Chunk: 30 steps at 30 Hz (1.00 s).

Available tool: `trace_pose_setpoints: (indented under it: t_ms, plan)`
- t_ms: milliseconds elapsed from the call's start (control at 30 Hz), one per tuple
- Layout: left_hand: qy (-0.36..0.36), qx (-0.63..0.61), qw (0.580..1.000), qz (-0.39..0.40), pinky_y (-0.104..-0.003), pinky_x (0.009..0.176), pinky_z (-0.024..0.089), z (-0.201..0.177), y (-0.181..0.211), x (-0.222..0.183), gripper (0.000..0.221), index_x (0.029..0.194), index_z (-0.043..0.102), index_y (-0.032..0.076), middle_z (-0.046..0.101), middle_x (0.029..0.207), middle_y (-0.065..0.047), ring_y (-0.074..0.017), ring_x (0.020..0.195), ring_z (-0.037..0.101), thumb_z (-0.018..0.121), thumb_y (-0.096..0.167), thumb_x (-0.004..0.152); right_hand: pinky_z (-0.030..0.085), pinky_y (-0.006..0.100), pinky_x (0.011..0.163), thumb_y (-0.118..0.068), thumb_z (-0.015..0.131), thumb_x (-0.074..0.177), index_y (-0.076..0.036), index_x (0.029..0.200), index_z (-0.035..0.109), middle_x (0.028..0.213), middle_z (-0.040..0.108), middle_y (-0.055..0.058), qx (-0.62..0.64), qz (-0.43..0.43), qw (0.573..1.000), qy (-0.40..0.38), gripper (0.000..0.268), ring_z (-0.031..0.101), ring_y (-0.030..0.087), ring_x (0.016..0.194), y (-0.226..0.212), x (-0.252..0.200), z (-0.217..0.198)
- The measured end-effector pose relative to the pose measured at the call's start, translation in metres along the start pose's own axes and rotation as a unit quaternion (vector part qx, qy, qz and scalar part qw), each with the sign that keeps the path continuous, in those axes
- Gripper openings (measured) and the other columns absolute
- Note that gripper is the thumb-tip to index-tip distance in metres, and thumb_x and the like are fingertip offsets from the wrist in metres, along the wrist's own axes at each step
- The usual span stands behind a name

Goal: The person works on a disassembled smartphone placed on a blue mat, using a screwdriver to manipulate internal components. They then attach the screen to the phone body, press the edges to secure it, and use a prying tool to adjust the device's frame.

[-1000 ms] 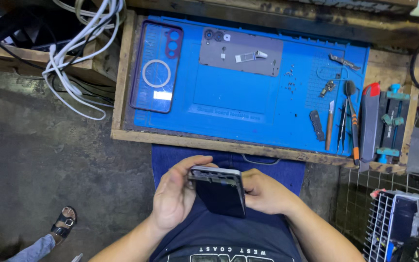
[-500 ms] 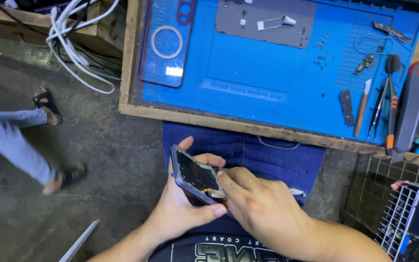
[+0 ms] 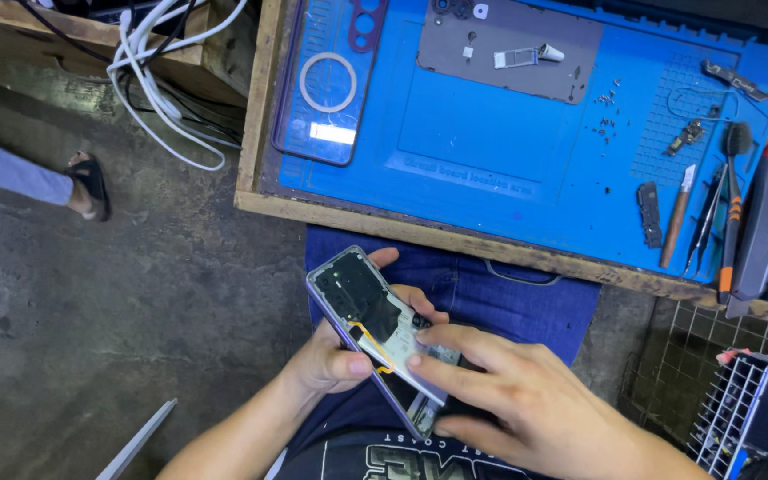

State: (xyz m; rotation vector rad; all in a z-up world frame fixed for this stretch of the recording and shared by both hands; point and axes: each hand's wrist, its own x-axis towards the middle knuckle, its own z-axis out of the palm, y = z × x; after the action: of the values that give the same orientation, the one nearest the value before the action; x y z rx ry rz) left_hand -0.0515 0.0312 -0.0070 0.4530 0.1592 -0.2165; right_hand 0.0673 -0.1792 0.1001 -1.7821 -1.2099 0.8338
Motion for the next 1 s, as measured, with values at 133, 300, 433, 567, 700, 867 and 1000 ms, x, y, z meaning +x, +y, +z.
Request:
trace_pose_setpoints:
  t_ms: [133,300,433,567,700,867,1000]
  plan:
    - [-0.023,-0.055,0.998,-0.034,-0.06,0.115,0.045,-0.003,-0.003,0.002,0.121,0.166,0.013,0.016,0.056,0.136,-0.025,-0.0423,0.134,0.056,0.092,0.027,0.074,0.063,0.035,0.073,-0.012,0.081,0.08,-0.014,0.132,0.065,0.132,0.065,0.014,-0.031,-0.035,0.999,0.014,0.054,0.074,0.031,0.1,0.01,-0.003,0.003]
    - [-0.052,-0.059,0.996,-0.029,-0.059,0.119,0.044,0.0,-0.009,0.006,0.121,0.166,0.013,0.017,0.055,0.138,-0.026,-0.0426,0.136,0.055,0.092,0.028,0.075,0.062,0.036,0.077,-0.017,0.085,0.08,-0.013,0.132,0.066,0.129,0.065,0.012,-0.001,-0.088,0.995,0.037,0.055,0.073,0.029,0.102,0.017,-0.004,0.012]
    - [-0.06,-0.062,0.996,-0.034,-0.058,0.121,0.044,-0.002,-0.007,0.01,0.12,0.166,0.014,0.018,0.052,0.14,-0.026,-0.0433,0.137,0.054,0.093,0.029,0.076,0.06,0.038,0.079,-0.019,0.085,0.081,-0.013,0.133,0.066,0.127,0.065,0.012,0.001,-0.097,0.994,0.044,0.056,0.07,0.032,0.105,0.024,-0.002,0.015]
    - [-0.074,-0.08,0.994,-0.014,-0.057,0.118,0.046,-0.004,-0.008,0.02,0.116,0.167,0.017,0.016,0.052,0.142,-0.026,-0.0409,0.137,0.055,0.092,0.029,0.079,0.059,0.04,0.087,-0.021,0.081,0.085,-0.01,0.134,0.064,0.134,0.064,0.015,0.019,-0.09,0.993,0.077,0.053,0.069,0.033,0.11,0.029,-0.001,0.015]
    - [-0.088,-0.103,0.991,-0.003,-0.057,0.112,0.05,0.0,-0.009,0.023,0.11,0.167,0.021,0.016,0.052,0.145,-0.025,-0.0403,0.132,0.057,0.09,0.028,0.083,0.057,0.04,0.088,-0.021,0.08,0.088,-0.011,0.13,0.068,0.136,0.063,0.016,0.039,-0.085,0.99,0.106,0.045,0.069,0.031,0.107,0.032,-0.004,0.019]
    - [-0.074,-0.113,0.991,0.009,-0.058,0.113,0.05,0.007,-0.006,0.027,0.1,0.161,0.027,0.015,0.051,0.143,-0.023,-0.0373,0.141,0.052,0.089,0.027,0.084,0.054,0.039,0.089,-0.016,0.075,0.091,-0.011,0.126,0.072,0.136,0.062,0.018,0.035,-0.071,0.99,0.115,0.036,0.066,0.028,0.101,0.031,-0.004,0.023]
    - [-0.079,-0.113,0.99,0.014,-0.057,0.114,0.049,0.012,-0.007,0.029,0.096,0.16,0.03,0.016,0.052,0.144,-0.022,-0.036,0.14,0.053,0.089,0.026,0.085,0.054,0.04,0.094,-0.017,0.073,0.093,-0.006,0.126,0.071,0.136,0.062,0.019,0.055,-0.063,0.987,0.138,0.035,0.065,0.029,0.106,0.031,-0.01,0.025]
